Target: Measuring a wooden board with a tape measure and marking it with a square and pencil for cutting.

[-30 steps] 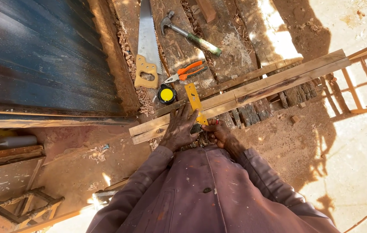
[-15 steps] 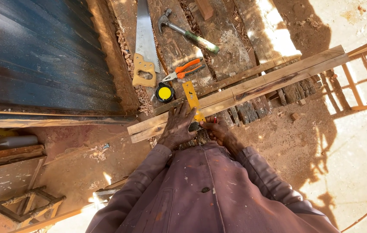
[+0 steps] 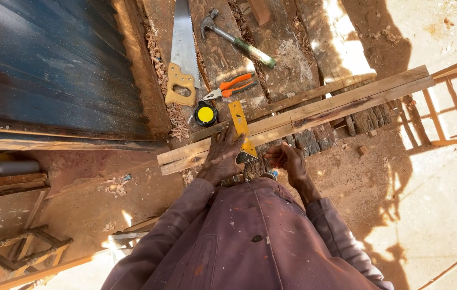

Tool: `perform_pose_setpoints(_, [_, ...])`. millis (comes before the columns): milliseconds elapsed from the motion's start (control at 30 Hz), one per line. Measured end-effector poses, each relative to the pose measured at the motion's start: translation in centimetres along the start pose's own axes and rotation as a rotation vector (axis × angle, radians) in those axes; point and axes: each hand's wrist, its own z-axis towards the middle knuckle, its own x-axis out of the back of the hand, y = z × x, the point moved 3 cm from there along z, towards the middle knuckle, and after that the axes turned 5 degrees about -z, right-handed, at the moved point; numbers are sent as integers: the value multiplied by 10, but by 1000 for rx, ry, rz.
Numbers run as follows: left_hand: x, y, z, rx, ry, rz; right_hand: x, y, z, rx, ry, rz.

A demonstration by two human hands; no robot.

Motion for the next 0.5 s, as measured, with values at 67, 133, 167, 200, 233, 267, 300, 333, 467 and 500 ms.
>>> perform_pose_setpoints(67, [1,2,0,8,-1,-9,-5,-9,-9,86,31,-41])
perform_pose_setpoints(133, [2,2,-1,16,-2,-17,-11,-15,-11,174,62,-79])
perform_pose_setpoints(167, [2,1,1,7,5,-3,-12,-16,-9,207,84,-57])
perform_pose_setpoints(200, [1,0,2,-2,12,11,-12,-16,-7,240,106,-35])
perform_pose_setpoints(233, [3,2,1,-1,15,11,-12,-16,-1,242,104,-37])
perform_pose_setpoints(267, [6,4,-1,-4,23,28,-11,-17,5,307,108,-62])
perform_pose_setpoints(300, [8,6,-2,-5,31,46,-11,-17,10,370,111,-86])
perform_pose_setpoints(333, [8,6,-3,-3,34,45,-15,-28,6,372,108,-88])
perform_pose_setpoints(467, [2,2,1,-3,56,47,-29,-55,2,406,142,-139])
perform_pose_setpoints(500, [-1,2,2,-8,65,51,-32,-58,3,440,157,-125])
